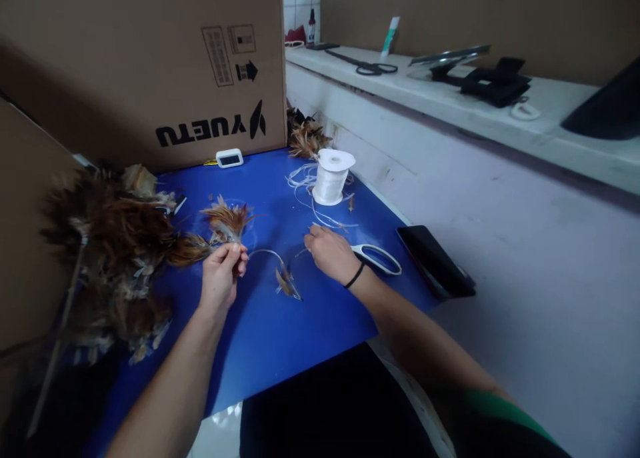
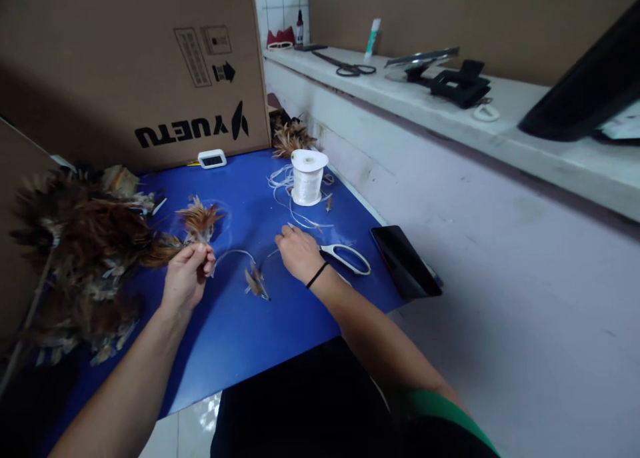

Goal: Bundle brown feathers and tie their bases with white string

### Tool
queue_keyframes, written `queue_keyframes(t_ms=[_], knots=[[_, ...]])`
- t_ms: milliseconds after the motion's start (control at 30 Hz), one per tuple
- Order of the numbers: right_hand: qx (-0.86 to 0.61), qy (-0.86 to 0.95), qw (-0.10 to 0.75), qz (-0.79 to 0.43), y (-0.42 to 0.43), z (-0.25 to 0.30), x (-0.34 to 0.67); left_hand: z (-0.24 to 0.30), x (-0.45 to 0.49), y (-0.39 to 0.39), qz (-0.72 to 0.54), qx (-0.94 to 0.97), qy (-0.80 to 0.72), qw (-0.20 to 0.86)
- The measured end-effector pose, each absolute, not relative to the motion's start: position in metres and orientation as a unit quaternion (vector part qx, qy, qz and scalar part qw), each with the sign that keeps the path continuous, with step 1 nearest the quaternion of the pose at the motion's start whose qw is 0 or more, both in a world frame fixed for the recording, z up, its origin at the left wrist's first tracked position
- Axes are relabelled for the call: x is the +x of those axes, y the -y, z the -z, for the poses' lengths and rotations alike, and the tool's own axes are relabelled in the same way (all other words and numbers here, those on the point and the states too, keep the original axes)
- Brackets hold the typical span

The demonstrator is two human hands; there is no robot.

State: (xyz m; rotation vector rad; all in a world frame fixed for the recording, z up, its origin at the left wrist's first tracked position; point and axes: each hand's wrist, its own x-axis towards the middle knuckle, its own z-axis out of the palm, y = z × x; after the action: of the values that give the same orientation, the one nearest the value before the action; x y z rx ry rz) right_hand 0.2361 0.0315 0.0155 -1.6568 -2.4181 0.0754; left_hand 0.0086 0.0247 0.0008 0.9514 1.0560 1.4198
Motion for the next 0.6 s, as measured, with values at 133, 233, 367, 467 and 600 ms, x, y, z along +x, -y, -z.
queue_keyframes(t_ms=[133,233,367,467,600], knots=[[-0.556,0.767,0.235,-0.217,-0.033,-0.019,0.236,-0.001,0.01,-0.024,-0.596,0.397,-0.432,0.548],[-0.509,0.659,0.324,-0.449,-0.032,-0.032,0.229,0.0,0.01,-0.023,-0.592,0.387,-0.419,0.569],[-0.447,0.575,0.364,-0.58,-0.035,-0.046,0.213,0.0,0.01,-0.022,-0.58,0.376,-0.402,0.601],[-0.456,0.612,0.409,-0.5,-0.042,-0.043,0.202,-0.001,0.01,-0.022,-0.573,0.374,-0.398,0.611],[-0.471,0.707,0.43,-0.306,-0.043,-0.03,0.19,-0.001,0.01,-0.022,-0.572,0.368,-0.402,0.613]])
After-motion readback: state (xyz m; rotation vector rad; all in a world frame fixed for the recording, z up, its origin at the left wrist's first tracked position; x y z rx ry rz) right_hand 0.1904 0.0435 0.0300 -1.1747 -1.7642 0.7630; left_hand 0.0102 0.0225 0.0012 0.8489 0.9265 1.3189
